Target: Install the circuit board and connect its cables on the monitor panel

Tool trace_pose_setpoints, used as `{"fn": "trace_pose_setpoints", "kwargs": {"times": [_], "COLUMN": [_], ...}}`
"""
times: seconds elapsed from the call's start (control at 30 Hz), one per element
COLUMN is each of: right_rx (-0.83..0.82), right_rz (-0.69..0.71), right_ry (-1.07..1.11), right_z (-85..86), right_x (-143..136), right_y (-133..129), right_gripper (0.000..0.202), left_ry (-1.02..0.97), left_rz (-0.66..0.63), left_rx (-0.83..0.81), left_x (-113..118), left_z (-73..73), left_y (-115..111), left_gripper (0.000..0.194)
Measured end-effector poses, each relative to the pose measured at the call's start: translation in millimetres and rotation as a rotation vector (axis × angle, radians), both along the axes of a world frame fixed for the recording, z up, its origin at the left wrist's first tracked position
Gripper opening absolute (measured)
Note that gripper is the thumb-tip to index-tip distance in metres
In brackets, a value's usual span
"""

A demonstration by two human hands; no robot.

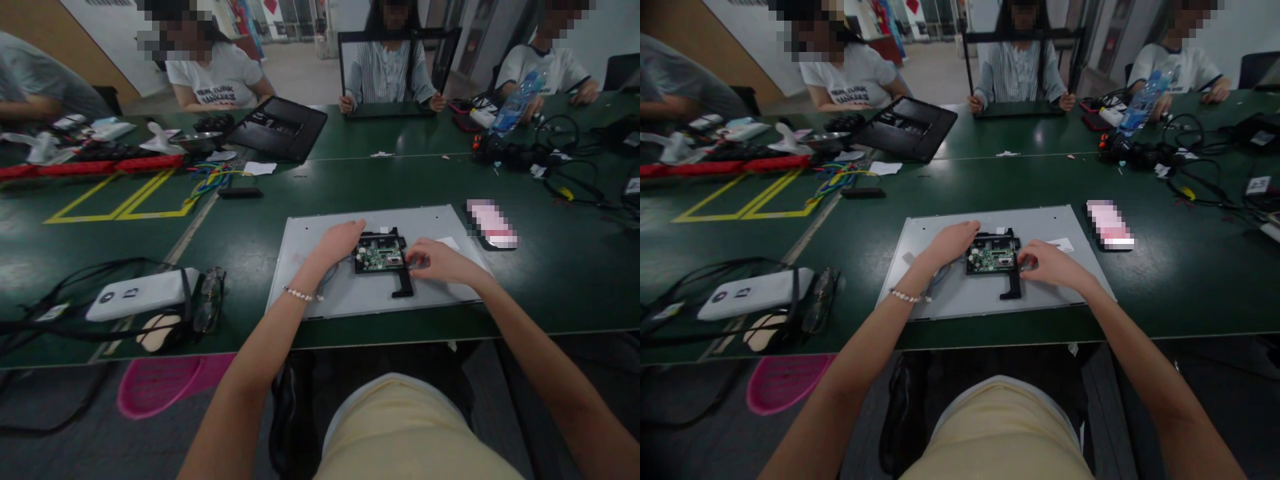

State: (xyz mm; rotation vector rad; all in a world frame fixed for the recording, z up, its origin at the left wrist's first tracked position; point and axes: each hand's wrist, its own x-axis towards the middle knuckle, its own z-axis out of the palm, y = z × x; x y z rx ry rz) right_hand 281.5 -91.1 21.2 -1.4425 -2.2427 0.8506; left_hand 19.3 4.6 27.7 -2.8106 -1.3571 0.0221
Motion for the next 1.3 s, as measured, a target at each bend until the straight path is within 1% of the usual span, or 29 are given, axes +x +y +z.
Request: {"fn": "trace_pose_setpoints", "kwargs": {"times": [0.2,0.37,0.57,0.7,0.87,0.97,1.07,1.13,1.3], "right_rx": [0.0,0.037,0.027,0.027,0.086,0.118,0.111,0.09,0.027], "right_rz": [0.016,-0.002,-0.083,-0.145,-0.236,-0.183,-0.119,-0.113,-0.128], "right_ry": [0.001,-0.04,-0.1,-0.172,-0.125,-0.081,-0.067,-0.053,-0.017], "right_z": [1.2,2.5,8.9,10.9,5.4,1.7,-1.4,-2.7,-2.2], "right_x": [1.6,7.5,21.3,30.4,34.7,28.8,21.2,18.1,16.1], "right_y": [0.0,-0.7,-3.0,-3.9,-3.3,-2.3,-0.7,0.1,-1.3], "right_gripper": [0.009,0.01,0.01,0.01,0.024,0.028,0.015,0.009,0.006], "left_ry": [-0.006,0.002,-0.007,0.004,0.003,0.0,0.011,0.026,0.045], "left_rz": [-0.004,-0.002,-0.018,-0.002,-0.007,-0.007,-0.014,-0.015,-0.001], "left_rx": [0.015,0.016,0.024,0.027,0.041,0.036,0.042,0.049,0.051], "left_x": [2.0,2.0,1.7,2.3,1.8,1.6,2.0,2.4,2.9], "left_z": [2.3,1.5,1.3,2.3,0.3,0.0,1.2,2.4,4.0], "left_y": [-4.1,-4.8,-5.6,-6.5,-5.6,-5.7,-6.5,-7.3,-9.1], "left_gripper": [0.023,0.024,0.026,0.026,0.026,0.025,0.024,0.024,0.024]}}
